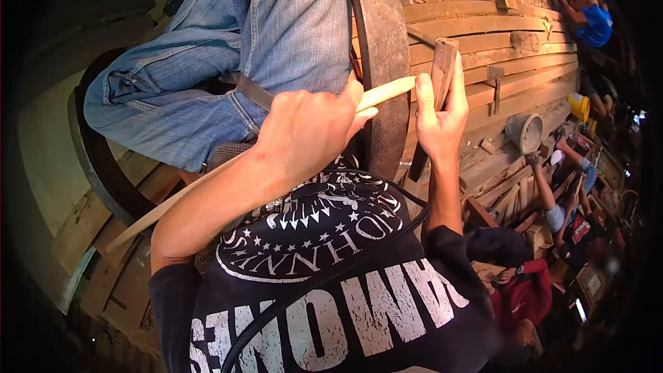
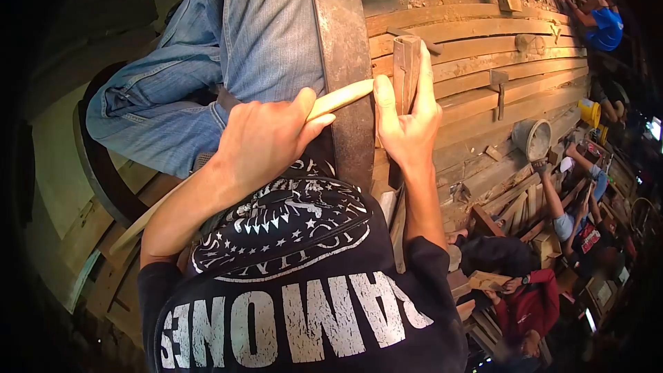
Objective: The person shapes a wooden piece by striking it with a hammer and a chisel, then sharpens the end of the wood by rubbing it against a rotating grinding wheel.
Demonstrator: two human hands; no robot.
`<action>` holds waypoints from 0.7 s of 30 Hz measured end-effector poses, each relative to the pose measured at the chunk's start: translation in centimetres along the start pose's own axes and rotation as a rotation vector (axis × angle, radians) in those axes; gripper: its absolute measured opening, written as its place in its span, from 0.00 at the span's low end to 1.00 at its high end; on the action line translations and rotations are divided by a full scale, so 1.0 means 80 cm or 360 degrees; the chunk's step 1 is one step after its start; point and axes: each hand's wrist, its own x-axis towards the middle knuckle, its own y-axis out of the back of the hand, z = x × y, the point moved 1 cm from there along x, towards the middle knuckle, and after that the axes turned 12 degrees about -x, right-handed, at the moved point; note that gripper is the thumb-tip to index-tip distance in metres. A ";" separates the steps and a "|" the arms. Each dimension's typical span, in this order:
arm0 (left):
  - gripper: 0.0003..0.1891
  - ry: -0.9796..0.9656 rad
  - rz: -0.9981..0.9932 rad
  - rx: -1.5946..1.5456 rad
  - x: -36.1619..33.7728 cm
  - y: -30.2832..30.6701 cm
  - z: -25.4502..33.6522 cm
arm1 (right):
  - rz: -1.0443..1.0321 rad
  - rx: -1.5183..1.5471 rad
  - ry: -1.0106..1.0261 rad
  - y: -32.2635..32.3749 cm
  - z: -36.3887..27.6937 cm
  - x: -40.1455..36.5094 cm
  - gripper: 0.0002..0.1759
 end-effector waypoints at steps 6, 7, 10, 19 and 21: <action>0.17 0.0073 0.0006 0.0186 -0.004 -0.006 0.009 | -0.0141 0.0216 -0.0160 0.017 -0.008 0.006 0.44; 0.16 0.0073 0.0014 0.0191 -0.004 -0.007 0.009 | -0.0193 0.0191 -0.0152 0.021 -0.015 0.007 0.44; 0.16 0.0053 0.0029 0.0162 -0.006 -0.007 0.008 | -0.0291 0.0242 -0.0286 0.020 -0.013 0.007 0.42; 0.17 0.0028 0.0251 -0.0106 -0.020 0.033 0.007 | -0.0164 0.0509 -0.0436 0.018 -0.042 0.022 0.30; 0.18 0.0085 0.0385 -0.0163 -0.028 0.059 0.012 | -0.0282 0.0827 -0.0403 0.019 -0.065 0.031 0.26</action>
